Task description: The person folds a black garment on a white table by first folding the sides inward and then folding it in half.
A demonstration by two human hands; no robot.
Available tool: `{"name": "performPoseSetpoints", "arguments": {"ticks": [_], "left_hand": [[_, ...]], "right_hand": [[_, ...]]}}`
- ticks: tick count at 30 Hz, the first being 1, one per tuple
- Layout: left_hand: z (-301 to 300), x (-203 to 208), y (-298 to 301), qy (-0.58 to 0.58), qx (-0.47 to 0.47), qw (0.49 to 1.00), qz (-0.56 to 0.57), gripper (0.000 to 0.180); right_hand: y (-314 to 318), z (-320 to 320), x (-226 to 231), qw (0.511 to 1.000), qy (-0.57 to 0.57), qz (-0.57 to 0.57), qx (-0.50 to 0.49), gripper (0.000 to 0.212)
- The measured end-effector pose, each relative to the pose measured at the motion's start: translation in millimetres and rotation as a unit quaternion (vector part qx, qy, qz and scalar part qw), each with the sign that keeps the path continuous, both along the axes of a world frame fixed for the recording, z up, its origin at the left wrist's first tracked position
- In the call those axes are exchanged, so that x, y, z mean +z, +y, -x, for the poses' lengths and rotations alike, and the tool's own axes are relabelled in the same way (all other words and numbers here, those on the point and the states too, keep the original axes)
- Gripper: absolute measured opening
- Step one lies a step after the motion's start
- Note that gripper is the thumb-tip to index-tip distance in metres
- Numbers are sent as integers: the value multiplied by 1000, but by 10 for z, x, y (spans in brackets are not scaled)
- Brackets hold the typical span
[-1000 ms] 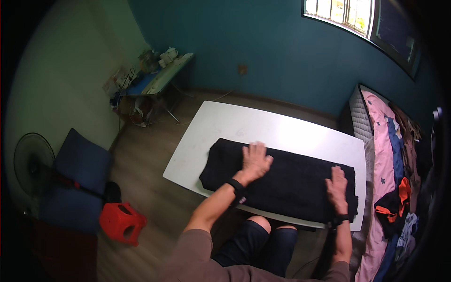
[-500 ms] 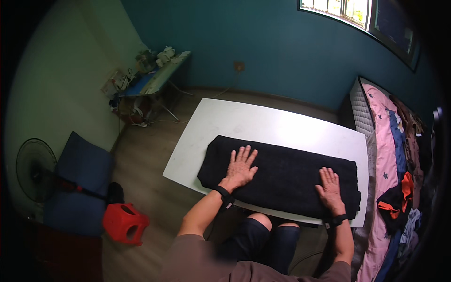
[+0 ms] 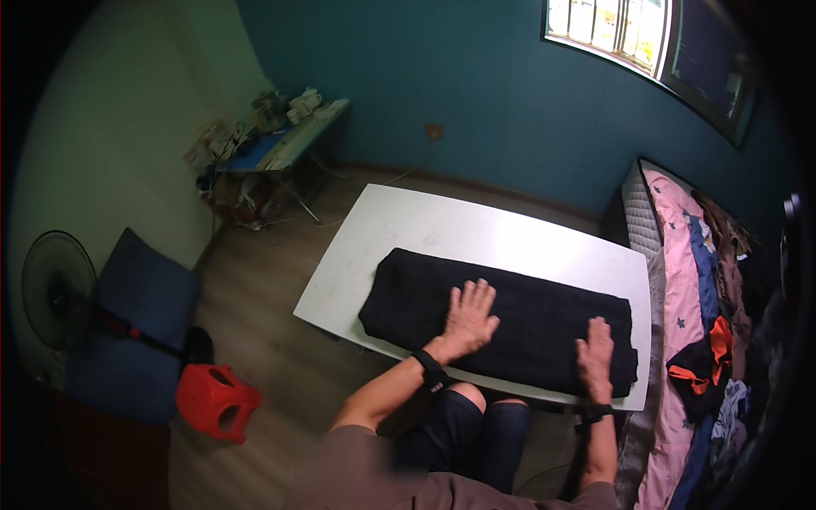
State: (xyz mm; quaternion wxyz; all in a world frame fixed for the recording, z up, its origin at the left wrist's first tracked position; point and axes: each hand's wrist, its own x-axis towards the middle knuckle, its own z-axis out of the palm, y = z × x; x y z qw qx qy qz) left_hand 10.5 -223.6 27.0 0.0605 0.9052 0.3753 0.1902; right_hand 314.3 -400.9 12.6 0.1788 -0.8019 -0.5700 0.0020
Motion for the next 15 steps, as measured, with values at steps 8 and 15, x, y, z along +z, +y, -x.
{"name": "performPoseSetpoints", "arguments": {"ticks": [8,15], "left_hand": [[184,-217,-165,21,-81,996,-10,62],[1373,-333,266,58,114,992,7,59]], "right_hand": [[403,1034,78,977,-30,2,212,60],[-380,-37,68,997,-17,55,45,57]]}}
